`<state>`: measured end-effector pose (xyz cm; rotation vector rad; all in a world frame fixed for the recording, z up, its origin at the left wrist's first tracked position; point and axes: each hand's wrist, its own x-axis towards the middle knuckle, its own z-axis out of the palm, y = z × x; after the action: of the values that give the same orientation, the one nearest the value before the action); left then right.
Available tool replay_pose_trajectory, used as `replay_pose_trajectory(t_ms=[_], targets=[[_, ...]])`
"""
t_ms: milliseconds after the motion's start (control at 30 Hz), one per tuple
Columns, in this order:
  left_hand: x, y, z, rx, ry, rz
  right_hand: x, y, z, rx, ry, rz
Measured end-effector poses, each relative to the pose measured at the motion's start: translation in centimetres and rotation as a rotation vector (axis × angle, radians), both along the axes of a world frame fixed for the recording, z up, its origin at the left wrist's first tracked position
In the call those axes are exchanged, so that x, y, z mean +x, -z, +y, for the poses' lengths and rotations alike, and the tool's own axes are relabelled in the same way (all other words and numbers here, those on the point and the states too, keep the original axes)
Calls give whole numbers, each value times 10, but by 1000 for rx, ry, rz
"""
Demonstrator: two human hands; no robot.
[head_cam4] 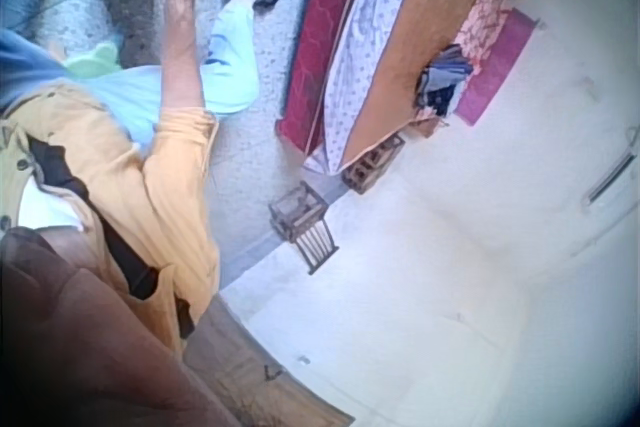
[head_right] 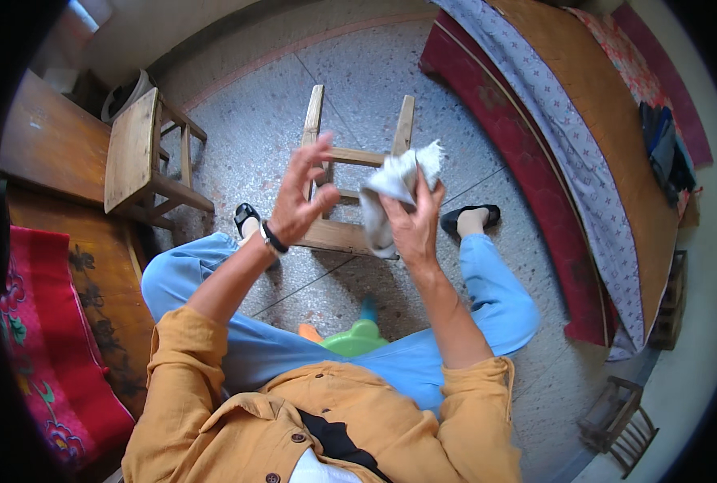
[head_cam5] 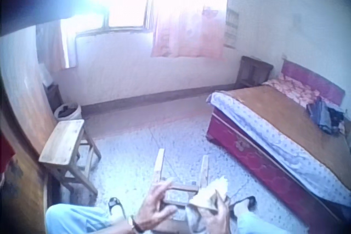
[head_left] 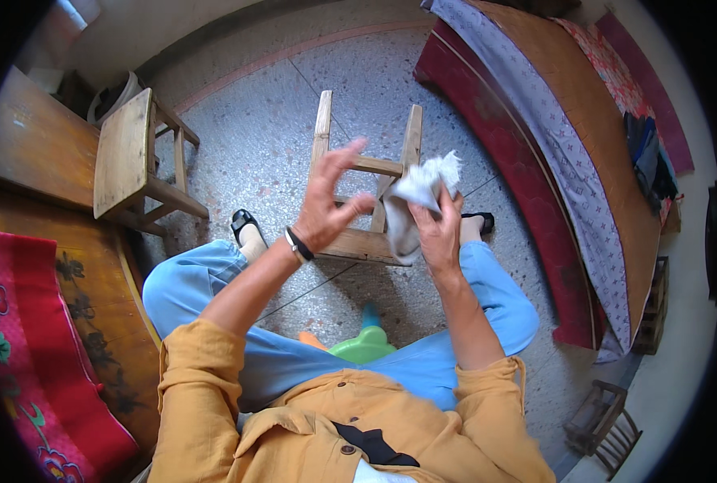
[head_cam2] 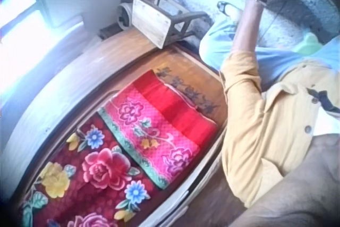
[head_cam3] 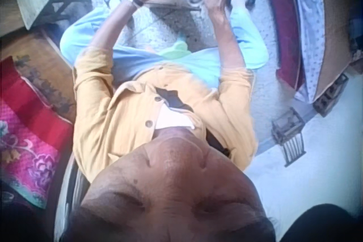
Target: The person sits on the floor and wipes the surface of a small wooden stool with a white cloth. They then flip the stool over and wipe the legs and underside frame with the same cloth.
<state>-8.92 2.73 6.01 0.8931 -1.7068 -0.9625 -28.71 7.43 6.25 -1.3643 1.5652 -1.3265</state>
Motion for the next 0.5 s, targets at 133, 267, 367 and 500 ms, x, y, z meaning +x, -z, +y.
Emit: replay_pose_trajectory(t_ms=[133, 267, 367, 500], targets=[[-15, -34, 32, -128, 26, -325, 41, -46, 14, 218, -403, -906], [21, -13, 15, 339, -142, 24, 14, -8, 0, 51, -347, -328], [53, 11, 14, 167, -315, -92, -31, 66, -16, -115, 69, 495], [59, 35, 27, 502, -210, -568, -18, 126, -4, 230, -47, 169]])
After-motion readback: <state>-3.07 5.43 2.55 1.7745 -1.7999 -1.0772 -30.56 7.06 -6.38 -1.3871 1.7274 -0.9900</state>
